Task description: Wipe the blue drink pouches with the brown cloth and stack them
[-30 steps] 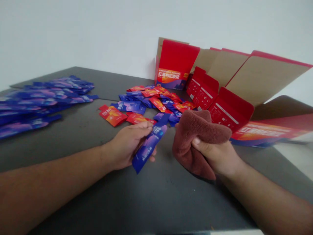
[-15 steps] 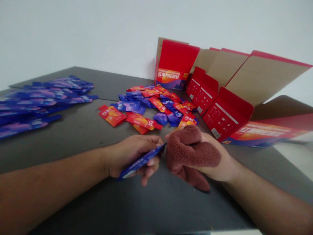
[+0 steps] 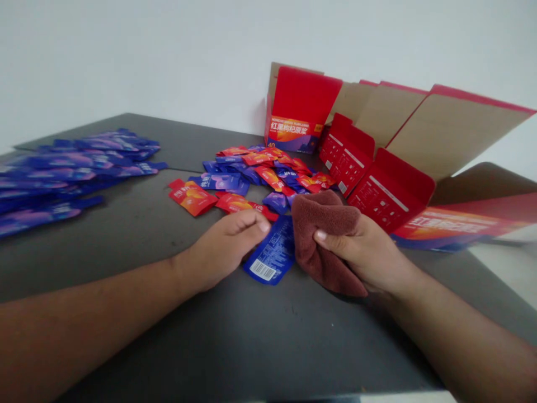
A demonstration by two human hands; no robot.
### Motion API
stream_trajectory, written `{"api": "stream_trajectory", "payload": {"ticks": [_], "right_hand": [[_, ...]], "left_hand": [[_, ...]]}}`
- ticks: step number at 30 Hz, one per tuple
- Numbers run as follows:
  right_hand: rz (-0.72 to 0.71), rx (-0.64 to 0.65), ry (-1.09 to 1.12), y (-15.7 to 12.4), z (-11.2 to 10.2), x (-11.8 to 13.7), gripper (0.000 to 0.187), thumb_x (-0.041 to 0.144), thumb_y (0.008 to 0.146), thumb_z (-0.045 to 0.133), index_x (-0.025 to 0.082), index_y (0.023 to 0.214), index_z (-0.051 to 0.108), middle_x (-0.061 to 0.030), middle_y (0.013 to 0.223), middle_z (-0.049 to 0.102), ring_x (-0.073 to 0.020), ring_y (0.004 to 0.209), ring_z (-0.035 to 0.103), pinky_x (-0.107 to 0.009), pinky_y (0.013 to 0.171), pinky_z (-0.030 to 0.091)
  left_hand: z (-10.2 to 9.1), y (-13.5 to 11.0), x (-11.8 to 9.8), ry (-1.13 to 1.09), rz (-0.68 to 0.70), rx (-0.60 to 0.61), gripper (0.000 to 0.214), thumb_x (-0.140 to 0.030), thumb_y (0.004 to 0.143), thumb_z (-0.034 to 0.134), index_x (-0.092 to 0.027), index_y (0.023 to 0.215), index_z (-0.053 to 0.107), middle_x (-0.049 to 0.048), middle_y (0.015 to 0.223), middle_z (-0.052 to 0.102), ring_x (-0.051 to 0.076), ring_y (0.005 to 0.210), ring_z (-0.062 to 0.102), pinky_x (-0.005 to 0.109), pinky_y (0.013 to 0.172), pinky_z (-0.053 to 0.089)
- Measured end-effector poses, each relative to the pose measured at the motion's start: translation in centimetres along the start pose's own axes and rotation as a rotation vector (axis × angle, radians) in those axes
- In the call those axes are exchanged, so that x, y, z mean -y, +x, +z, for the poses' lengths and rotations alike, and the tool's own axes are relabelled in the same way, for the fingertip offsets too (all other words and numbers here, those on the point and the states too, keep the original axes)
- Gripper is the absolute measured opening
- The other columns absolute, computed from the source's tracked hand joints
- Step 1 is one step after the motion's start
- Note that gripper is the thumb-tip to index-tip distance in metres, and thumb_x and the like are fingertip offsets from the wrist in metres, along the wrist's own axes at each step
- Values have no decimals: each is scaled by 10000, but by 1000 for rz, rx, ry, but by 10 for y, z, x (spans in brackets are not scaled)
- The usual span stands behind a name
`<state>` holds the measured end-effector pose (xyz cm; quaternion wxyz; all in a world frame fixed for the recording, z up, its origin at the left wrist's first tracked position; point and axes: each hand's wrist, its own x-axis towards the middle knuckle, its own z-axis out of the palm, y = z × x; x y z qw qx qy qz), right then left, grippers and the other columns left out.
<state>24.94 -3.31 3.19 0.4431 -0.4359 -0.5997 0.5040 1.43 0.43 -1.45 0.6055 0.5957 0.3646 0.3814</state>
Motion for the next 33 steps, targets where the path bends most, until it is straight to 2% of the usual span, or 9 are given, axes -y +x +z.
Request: {"api": "stream_trajectory", "payload": {"ticks": [4, 9, 12, 16, 20, 23, 26, 31, 33], "right_hand": [[23, -7, -35, 0, 1, -3, 354, 474, 797, 863, 195, 996, 770, -48, 958, 808, -200, 837, 743, -334, 776, 620], [21, 10, -123, -2, 0, -3, 311, 473, 861, 796, 197, 998, 753, -39, 947, 801, -200, 823, 737, -335, 769, 608], [-72, -26, -321, -2, -2, 1, 274, 435, 897, 757, 200, 1034, 718, -37, 952, 778, -207, 836, 719, -341, 766, 588], [-248, -178, -684, -2, -4, 6, 297, 370, 895, 740, 222, 1143, 674, -83, 1017, 730, -266, 916, 679, -411, 798, 565], [-443, -192, -948, -2, -4, 4, 168, 233, 876, 707, 237, 1034, 652, -88, 974, 654, -279, 924, 628, -433, 812, 543], [-472, -143, -1051, 0, -4, -2, 128, 172, 844, 677, 225, 921, 590, -80, 935, 604, -266, 901, 602, -407, 774, 535], [-469, -15, -1061, 0, 0, -8, 167, 112, 812, 650, 217, 903, 558, -69, 937, 603, -246, 906, 596, -378, 778, 529], [-467, 328, -1012, -8, 10, -7, 197, 102, 866, 637, 202, 1036, 622, -66, 1020, 640, -220, 953, 616, -335, 797, 531], [-473, 361, -1018, -9, 9, -5, 241, 110, 876, 641, 208, 1096, 632, -69, 1045, 652, -229, 980, 622, -346, 823, 535]], "left_hand": [[-6, -1, -4, 385, 109, 5, 198, -339, 944, 621, -189, 816, 604, -36, 710, 549, 108, 614, 476, 240, 581, 394], [-5, 0, -7, 454, 110, -21, 188, -327, 936, 603, -196, 801, 596, -41, 694, 554, 113, 605, 484, 247, 584, 400], [-4, 0, -7, 438, 89, -31, 198, -331, 929, 609, -200, 780, 592, -44, 661, 552, 116, 579, 490, 247, 565, 393], [-4, 1, -5, 404, 58, -49, 192, -326, 906, 634, -203, 762, 598, -40, 632, 575, 125, 563, 523, 247, 555, 397], [-3, 1, -4, 358, 57, -46, 185, -318, 893, 644, -203, 756, 595, -35, 639, 600, 126, 569, 545, 247, 566, 426], [-3, 1, -2, 316, 38, -45, 183, -300, 880, 647, -201, 738, 589, -34, 632, 596, 122, 566, 541, 239, 558, 427], [-3, 3, 1, 220, -18, -51, 181, -309, 874, 659, -202, 744, 593, -33, 625, 587, 117, 550, 518, 226, 524, 403], [-5, 5, 5, 130, -40, -82, 171, -316, 865, 681, -203, 765, 601, -28, 634, 573, 120, 554, 514, 220, 515, 403], [-5, 5, 5, 127, -45, -74, 181, -322, 865, 687, -203, 762, 598, -29, 625, 569, 120, 549, 515, 218, 509, 404]]}}
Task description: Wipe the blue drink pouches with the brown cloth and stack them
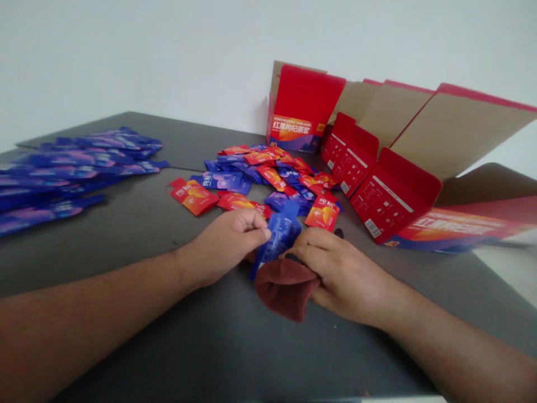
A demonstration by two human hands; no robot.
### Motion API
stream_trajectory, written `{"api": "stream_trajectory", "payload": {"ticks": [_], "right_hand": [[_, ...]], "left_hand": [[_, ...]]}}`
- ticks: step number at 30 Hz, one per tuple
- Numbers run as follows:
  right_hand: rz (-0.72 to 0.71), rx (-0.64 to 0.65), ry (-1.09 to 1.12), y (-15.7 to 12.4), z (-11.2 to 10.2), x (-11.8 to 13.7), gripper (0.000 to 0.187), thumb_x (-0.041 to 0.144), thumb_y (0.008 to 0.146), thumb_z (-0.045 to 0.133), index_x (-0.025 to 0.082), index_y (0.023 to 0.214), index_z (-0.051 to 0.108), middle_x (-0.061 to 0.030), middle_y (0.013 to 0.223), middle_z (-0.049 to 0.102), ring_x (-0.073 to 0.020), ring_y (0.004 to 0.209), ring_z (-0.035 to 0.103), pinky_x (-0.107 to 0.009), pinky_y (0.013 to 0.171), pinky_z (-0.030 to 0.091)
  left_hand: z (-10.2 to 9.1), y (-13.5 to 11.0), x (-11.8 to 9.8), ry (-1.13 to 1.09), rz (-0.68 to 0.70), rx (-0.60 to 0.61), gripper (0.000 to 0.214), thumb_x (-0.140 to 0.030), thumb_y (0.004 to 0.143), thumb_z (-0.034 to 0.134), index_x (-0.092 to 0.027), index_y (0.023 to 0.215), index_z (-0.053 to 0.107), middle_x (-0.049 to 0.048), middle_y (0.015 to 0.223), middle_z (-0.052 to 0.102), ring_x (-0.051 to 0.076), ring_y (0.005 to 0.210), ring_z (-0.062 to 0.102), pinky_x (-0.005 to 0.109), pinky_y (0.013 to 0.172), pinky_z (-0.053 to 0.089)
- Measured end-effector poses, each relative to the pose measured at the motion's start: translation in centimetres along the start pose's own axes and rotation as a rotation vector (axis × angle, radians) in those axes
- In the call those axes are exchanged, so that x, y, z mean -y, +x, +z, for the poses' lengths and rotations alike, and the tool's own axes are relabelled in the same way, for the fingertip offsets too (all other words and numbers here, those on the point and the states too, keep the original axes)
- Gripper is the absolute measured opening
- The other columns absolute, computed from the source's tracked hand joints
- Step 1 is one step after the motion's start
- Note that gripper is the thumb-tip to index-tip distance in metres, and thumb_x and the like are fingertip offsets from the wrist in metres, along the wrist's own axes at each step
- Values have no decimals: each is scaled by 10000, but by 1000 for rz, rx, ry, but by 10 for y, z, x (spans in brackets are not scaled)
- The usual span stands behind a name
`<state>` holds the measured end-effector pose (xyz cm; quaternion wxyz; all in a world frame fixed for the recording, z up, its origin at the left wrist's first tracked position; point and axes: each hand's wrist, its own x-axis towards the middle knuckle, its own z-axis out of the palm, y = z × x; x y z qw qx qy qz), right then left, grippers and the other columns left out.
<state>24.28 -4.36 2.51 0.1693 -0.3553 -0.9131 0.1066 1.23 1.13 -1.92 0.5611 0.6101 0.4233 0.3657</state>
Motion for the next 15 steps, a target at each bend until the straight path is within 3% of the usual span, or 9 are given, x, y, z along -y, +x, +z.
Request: {"api": "stream_trajectory", "payload": {"ticks": [4, 6, 8, 12, 15], "right_hand": [[151, -242, -75, 1, -2, -9, 214, 106, 819, 651, 217, 992, 591, -80, 1007, 646, -250, 955, 621, -372, 811, 534], [184, -293, -84, 2, 0, -12, 205, 107, 811, 655, 220, 962, 574, -78, 990, 642, -252, 949, 619, -375, 814, 531], [159, -248, -59, 3, 3, -11, 202, 100, 815, 653, 212, 965, 578, -78, 999, 642, -246, 958, 619, -365, 814, 532], [-19, -22, 20, 1, 5, 0, 229, 123, 890, 636, 200, 1106, 628, -75, 1060, 665, -232, 999, 627, -350, 845, 535], [23, -62, -18, 1, 1, -1, 255, 112, 875, 631, 199, 1114, 621, -84, 1080, 665, -243, 1011, 627, -363, 856, 533]], "left_hand": [[1, 0, -1, -46, -53, 63, 181, -312, 857, 689, -205, 761, 578, -28, 618, 593, 124, 530, 554, 225, 507, 436], [1, -1, -1, -48, -67, 81, 192, -317, 859, 692, -205, 761, 571, -25, 627, 610, 128, 539, 573, 229, 516, 449], [1, -1, -2, -9, -38, 64, 186, -302, 867, 681, -200, 752, 576, -34, 618, 592, 110, 523, 538, 212, 500, 411], [-1, -1, -4, 70, 29, 35, 183, -295, 881, 671, -195, 749, 593, -48, 611, 544, 89, 514, 463, 199, 486, 358], [-1, -1, -3, 60, 9, 43, 186, -307, 880, 678, -197, 757, 590, -47, 612, 551, 93, 508, 468, 202, 480, 359]]}}
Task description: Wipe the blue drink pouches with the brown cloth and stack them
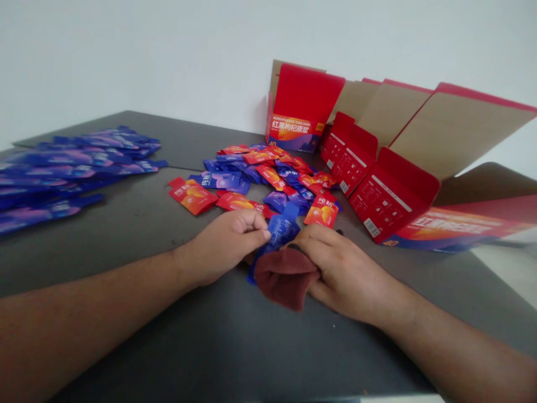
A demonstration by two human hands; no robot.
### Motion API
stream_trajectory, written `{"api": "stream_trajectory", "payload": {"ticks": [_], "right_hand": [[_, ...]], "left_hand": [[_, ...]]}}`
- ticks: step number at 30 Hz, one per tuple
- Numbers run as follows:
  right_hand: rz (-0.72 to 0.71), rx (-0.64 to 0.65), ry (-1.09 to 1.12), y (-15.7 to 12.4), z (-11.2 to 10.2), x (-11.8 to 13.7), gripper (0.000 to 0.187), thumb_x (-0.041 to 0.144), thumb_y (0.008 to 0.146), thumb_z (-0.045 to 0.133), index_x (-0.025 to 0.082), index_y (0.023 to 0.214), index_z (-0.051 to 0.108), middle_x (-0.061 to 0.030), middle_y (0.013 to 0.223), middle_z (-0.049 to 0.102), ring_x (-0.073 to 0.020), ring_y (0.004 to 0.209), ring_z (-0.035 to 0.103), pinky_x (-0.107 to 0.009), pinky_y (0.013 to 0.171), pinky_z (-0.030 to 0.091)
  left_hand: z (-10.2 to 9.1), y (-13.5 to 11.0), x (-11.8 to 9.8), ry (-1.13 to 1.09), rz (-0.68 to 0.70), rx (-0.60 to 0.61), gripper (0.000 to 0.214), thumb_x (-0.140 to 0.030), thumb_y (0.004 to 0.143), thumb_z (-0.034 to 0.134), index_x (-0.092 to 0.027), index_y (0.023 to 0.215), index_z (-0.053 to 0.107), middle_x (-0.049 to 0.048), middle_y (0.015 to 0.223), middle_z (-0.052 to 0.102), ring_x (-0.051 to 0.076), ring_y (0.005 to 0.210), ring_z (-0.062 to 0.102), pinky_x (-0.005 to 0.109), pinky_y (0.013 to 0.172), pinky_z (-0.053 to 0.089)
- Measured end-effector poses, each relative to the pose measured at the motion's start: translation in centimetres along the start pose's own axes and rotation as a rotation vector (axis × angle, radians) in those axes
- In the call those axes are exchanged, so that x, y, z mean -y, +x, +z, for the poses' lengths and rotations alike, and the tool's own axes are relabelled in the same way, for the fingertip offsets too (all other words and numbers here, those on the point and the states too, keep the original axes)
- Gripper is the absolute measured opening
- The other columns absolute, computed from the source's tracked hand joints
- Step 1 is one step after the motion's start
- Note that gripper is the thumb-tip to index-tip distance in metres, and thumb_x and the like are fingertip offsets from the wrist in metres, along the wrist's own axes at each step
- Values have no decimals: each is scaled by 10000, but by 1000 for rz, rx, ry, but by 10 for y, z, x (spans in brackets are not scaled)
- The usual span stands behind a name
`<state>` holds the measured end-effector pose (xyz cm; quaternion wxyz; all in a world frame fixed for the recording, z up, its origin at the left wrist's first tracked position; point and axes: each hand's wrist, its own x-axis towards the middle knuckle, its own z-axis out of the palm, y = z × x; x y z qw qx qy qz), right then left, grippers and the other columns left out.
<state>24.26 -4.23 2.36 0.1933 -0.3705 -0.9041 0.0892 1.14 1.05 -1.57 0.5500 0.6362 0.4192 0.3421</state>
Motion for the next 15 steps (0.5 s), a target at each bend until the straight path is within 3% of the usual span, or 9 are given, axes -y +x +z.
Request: {"api": "stream_trajectory", "payload": {"ticks": [3, 5, 9, 11, 15], "right_hand": [[140, -174, -75, 2, -3, -8, 185, 108, 825, 645, 196, 977, 586, -94, 1027, 647, -257, 976, 619, -376, 834, 529], [150, -193, -72, 2, -2, -9, 175, 107, 823, 651, 192, 960, 581, -89, 1005, 642, -251, 960, 618, -369, 831, 527], [-36, 33, 22, -1, 2, -1, 264, 113, 885, 641, 190, 1137, 626, -72, 1074, 657, -231, 1009, 625, -340, 856, 525], [-88, 76, 31, -2, 2, 1, 279, 127, 909, 634, 203, 1177, 626, -66, 1088, 663, -228, 1022, 626, -337, 860, 521], [97, -149, -65, 0, 0, -9, 179, 109, 845, 647, 199, 988, 587, -72, 1002, 643, -241, 948, 617, -352, 811, 512]], "left_hand": [[1, 0, 2, -67, -47, 25, 198, -311, 879, 681, -203, 762, 562, -44, 615, 577, 106, 515, 520, 212, 491, 399], [1, 1, 3, -70, -50, 30, 201, -311, 885, 676, -203, 767, 554, -43, 620, 585, 108, 527, 538, 213, 501, 416], [-2, 1, 2, 28, 6, 15, 193, -317, 899, 665, -193, 776, 581, -49, 625, 563, 86, 527, 494, 193, 495, 384], [-3, 1, 1, 53, 20, 23, 196, -320, 898, 665, -191, 774, 583, -53, 621, 551, 82, 524, 482, 190, 489, 371], [-1, 1, 3, 0, -23, 31, 198, -314, 894, 662, -196, 770, 562, -53, 616, 565, 90, 514, 498, 199, 479, 379]]}}
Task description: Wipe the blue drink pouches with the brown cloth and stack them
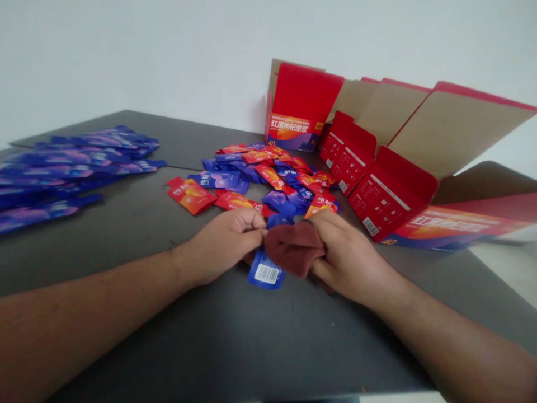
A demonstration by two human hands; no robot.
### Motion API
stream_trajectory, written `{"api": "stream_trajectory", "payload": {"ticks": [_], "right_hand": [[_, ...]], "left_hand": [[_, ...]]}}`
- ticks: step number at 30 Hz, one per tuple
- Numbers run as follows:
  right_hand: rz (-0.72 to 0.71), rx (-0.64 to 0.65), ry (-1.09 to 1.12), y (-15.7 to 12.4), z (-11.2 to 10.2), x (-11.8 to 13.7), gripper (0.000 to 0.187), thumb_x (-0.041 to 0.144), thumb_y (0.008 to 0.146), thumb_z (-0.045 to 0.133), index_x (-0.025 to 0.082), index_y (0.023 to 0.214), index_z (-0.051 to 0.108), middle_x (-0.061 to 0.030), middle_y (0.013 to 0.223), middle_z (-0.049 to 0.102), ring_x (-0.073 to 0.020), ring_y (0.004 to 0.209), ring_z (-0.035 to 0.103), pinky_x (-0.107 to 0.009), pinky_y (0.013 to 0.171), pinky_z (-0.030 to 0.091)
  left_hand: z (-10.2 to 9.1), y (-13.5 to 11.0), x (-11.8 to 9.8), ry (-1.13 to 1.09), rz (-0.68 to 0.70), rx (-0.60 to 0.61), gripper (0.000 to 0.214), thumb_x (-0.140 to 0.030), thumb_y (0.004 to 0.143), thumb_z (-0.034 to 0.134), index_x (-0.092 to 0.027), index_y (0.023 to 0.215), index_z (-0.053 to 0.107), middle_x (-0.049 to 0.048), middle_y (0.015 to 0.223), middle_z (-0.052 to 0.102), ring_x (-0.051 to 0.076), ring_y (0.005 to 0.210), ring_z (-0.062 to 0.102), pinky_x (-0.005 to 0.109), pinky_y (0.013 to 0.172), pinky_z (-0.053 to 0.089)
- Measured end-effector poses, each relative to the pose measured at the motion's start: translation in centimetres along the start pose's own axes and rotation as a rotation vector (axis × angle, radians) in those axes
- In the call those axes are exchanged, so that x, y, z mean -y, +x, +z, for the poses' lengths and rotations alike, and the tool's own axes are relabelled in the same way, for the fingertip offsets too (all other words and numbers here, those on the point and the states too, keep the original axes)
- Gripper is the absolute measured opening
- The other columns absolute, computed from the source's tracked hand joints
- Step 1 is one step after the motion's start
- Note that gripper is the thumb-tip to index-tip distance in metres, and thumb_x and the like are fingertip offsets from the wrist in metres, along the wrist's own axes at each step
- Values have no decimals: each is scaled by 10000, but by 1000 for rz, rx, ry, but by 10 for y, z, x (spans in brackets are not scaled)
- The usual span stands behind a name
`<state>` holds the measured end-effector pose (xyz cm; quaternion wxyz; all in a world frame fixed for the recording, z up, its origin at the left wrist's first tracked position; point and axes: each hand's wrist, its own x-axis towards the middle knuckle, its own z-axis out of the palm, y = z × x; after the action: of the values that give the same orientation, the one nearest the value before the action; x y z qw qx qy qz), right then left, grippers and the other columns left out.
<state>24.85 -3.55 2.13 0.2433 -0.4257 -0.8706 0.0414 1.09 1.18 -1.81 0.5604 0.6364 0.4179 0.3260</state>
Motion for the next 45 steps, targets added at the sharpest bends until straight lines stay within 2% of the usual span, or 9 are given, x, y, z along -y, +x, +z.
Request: {"api": "stream_trajectory", "payload": {"ticks": [3, 9, 15, 18, 22, 28, 34, 41, 45], "right_hand": [[75, -57, 4, 3, 2, -4, 177, 105, 823, 650, 210, 931, 558, -54, 936, 620, -232, 895, 608, -346, 778, 508], [-158, 214, 118, -1, 2, 9, 275, 108, 884, 637, 205, 1140, 618, -58, 1093, 659, -220, 1026, 623, -329, 868, 513], [101, -47, 40, 2, 1, -3, 160, 97, 810, 651, 195, 906, 569, -43, 904, 608, -220, 875, 605, -331, 757, 495], [17, 62, 89, 2, 1, 2, 170, 88, 822, 650, 197, 931, 577, -45, 934, 621, -214, 899, 609, -321, 773, 500], [-147, 239, 138, 0, 0, 9, 306, 89, 867, 641, 211, 1147, 618, -57, 1113, 658, -221, 1053, 617, -331, 895, 502], [127, -19, 57, 3, 1, -4, 167, 96, 806, 649, 194, 922, 579, -34, 903, 609, -209, 867, 597, -328, 763, 484], [-130, 244, 135, -2, -1, 8, 263, 91, 857, 638, 204, 1094, 617, -56, 1093, 662, -218, 1044, 617, -325, 886, 496], [120, 10, 52, 2, -1, -1, 194, 88, 795, 648, 200, 939, 580, -41, 927, 626, -209, 869, 604, -323, 761, 486], [-22, 148, 120, 1, 1, 5, 197, 83, 824, 647, 200, 974, 596, -53, 987, 649, -215, 945, 617, -324, 804, 496]], "left_hand": [[1, 0, 1, -15, -11, -7, 199, -310, 894, 658, -199, 767, 554, -55, 611, 564, 93, 516, 503, 204, 484, 388], [-2, 0, -1, 86, 67, -12, 201, -321, 897, 664, -191, 766, 585, -53, 630, 548, 86, 541, 467, 199, 496, 368], [0, 0, 2, 22, 2, -9, 209, -326, 894, 668, -198, 770, 559, -55, 617, 566, 94, 528, 494, 208, 494, 387], [-1, 0, 1, 66, 35, -21, 200, -319, 898, 659, -194, 766, 574, -55, 620, 558, 87, 528, 476, 202, 493, 371], [-2, 0, -1, 115, 74, -27, 189, -319, 895, 657, -194, 771, 589, -54, 629, 556, 85, 531, 468, 201, 494, 367], [1, 0, 0, 20, 13, -9, 183, -296, 889, 652, -200, 764, 558, -58, 602, 545, 90, 513, 469, 206, 480, 362], [-1, -1, -2, 97, 66, -38, 181, -313, 891, 657, -197, 768, 591, -52, 626, 538, 89, 531, 447, 206, 492, 351], [1, 0, -3, 43, 8, -12, 205, -319, 900, 652, -198, 763, 558, -62, 593, 534, 89, 510, 461, 205, 480, 352], [-1, 0, -3, 108, 56, -30, 193, -315, 899, 650, -192, 766, 582, -51, 628, 547, 91, 538, 467, 210, 498, 364]]}}
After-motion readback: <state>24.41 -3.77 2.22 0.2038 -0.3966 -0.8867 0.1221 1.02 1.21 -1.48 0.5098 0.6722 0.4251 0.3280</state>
